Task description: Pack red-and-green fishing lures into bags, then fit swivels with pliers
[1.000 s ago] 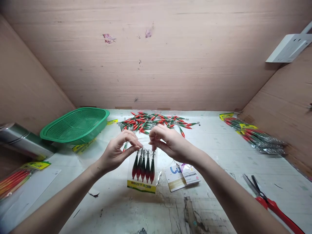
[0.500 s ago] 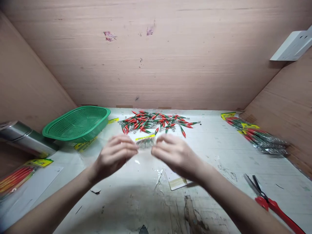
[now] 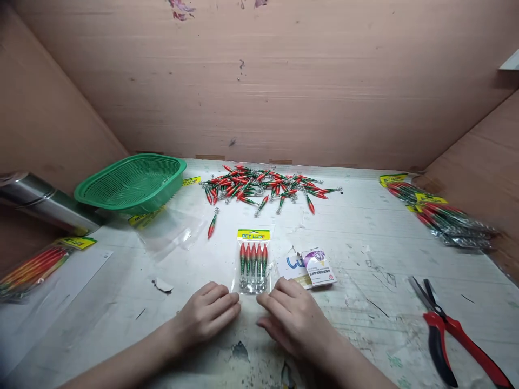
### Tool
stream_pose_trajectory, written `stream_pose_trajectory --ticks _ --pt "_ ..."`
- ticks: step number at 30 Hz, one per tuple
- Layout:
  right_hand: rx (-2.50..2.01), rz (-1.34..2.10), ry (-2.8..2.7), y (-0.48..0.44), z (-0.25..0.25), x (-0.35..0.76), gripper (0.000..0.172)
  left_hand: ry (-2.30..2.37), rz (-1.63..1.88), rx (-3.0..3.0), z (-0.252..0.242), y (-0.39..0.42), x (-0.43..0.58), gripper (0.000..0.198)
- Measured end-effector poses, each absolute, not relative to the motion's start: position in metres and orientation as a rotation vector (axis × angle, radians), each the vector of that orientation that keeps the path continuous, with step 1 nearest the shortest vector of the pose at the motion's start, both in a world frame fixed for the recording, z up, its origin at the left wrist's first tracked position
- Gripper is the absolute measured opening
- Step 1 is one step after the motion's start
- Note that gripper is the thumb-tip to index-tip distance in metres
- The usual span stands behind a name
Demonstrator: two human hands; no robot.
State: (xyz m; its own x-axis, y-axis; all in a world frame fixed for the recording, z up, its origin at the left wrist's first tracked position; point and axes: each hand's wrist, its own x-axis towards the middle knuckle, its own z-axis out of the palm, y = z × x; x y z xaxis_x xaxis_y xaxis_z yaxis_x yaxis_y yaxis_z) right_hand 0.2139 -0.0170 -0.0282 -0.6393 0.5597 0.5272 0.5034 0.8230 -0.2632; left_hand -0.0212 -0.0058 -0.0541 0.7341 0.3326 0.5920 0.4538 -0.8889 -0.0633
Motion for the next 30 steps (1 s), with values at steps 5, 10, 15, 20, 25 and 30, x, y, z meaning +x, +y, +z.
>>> stream_pose_trajectory --ticks 5,10,15,20,25,30 --pt "-1.003 0.555 -2.183 -0.029 -0.023 0.187 0.012 -0.983 -1.166 -2.884 -0.064 -0.023 -0.017 0.023" --pt "-1.047 0.486 -2.302 -0.034 -0.026 0.19 0.035 -1.138 -1.274 -2.745 -0.06 -0.018 -0.019 0.015" --pt "-0.824 -0.139 -2.401 -0.031 -0.042 0.211 0.021 -1.102 -1.249 -2.756 -0.055 -0.01 -0.024 0.014" --pt "-0.669 -0.219 -2.401 -0.027 -0.046 0.214 0.028 -1.008 -1.273 -2.815 -0.054 -0.008 -0.027 0.016" --pt "-0.767 0.172 -2.226 -0.027 -0.049 0.218 0.027 -1.027 -1.306 -2.82 -0.053 -0.008 -0.024 0.022" --pt "-0.843 0.326 -2.138 -0.025 -0.056 0.219 0.019 -1.017 -1.272 -2.863 -0.056 -0.007 -0.021 0.019"
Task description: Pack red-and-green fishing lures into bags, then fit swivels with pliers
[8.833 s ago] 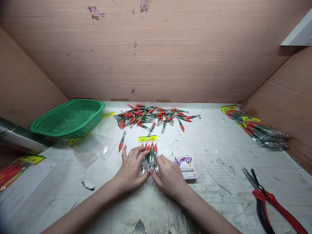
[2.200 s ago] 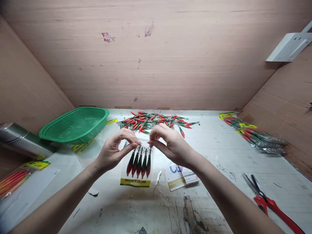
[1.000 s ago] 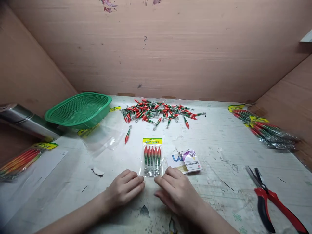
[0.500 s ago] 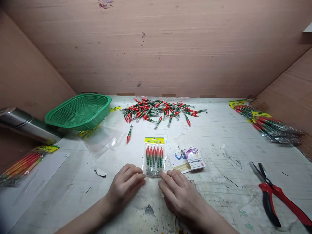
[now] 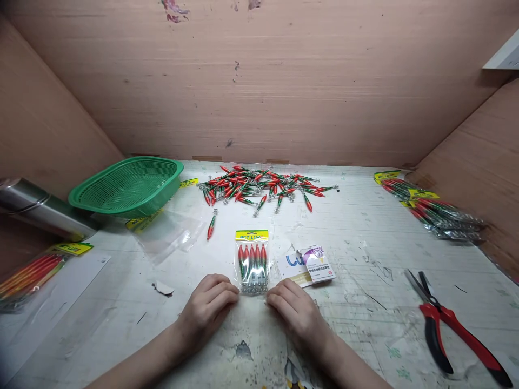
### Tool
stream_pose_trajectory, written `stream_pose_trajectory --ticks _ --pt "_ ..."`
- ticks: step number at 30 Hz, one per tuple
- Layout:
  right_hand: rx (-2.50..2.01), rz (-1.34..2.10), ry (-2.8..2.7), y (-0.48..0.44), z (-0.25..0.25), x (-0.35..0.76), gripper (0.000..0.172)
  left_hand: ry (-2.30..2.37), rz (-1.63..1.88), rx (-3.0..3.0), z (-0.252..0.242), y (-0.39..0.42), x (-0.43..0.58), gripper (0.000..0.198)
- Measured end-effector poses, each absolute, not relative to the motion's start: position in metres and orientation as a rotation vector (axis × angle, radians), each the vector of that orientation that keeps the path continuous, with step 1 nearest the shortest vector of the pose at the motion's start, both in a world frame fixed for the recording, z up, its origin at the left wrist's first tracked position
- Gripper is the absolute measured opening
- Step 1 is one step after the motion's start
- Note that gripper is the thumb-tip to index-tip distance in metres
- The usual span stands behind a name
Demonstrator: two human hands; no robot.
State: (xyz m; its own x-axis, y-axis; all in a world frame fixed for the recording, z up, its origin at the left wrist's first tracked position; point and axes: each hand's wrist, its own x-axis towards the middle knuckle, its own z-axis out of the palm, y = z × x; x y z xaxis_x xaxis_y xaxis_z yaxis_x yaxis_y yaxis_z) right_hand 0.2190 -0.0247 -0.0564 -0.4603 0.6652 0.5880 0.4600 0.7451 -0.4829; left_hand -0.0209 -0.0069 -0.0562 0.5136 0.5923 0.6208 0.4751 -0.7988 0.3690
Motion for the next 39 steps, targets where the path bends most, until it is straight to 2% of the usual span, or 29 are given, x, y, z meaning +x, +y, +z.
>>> stream_pose_trajectory --ticks 4,11,21,29,39 --pt "-1.084 0.445 -2.031 -0.02 -0.057 0.214 0.017 1.02 1.057 2.344 -0.061 -0.007 -0.023 0.021" --pt "-1.374 0.642 -1.868 -0.016 -0.057 0.201 0.018 1.293 0.825 2.036 -0.051 -0.005 -0.018 0.012" --pt "-1.602 0.756 -1.694 -0.011 -0.056 0.19 0.024 1.555 0.677 1.769 -0.042 -0.005 -0.001 0.019" --pt "-1.813 0.731 -1.58 -0.005 -0.051 0.179 0.025 1.865 0.418 1.725 -0.035 -0.006 0.013 0.031" --pt "-2.036 0.79 -1.63 0.012 -0.046 0.183 0.02 1.938 0.048 1.796 -0.018 0.017 0.013 0.02"
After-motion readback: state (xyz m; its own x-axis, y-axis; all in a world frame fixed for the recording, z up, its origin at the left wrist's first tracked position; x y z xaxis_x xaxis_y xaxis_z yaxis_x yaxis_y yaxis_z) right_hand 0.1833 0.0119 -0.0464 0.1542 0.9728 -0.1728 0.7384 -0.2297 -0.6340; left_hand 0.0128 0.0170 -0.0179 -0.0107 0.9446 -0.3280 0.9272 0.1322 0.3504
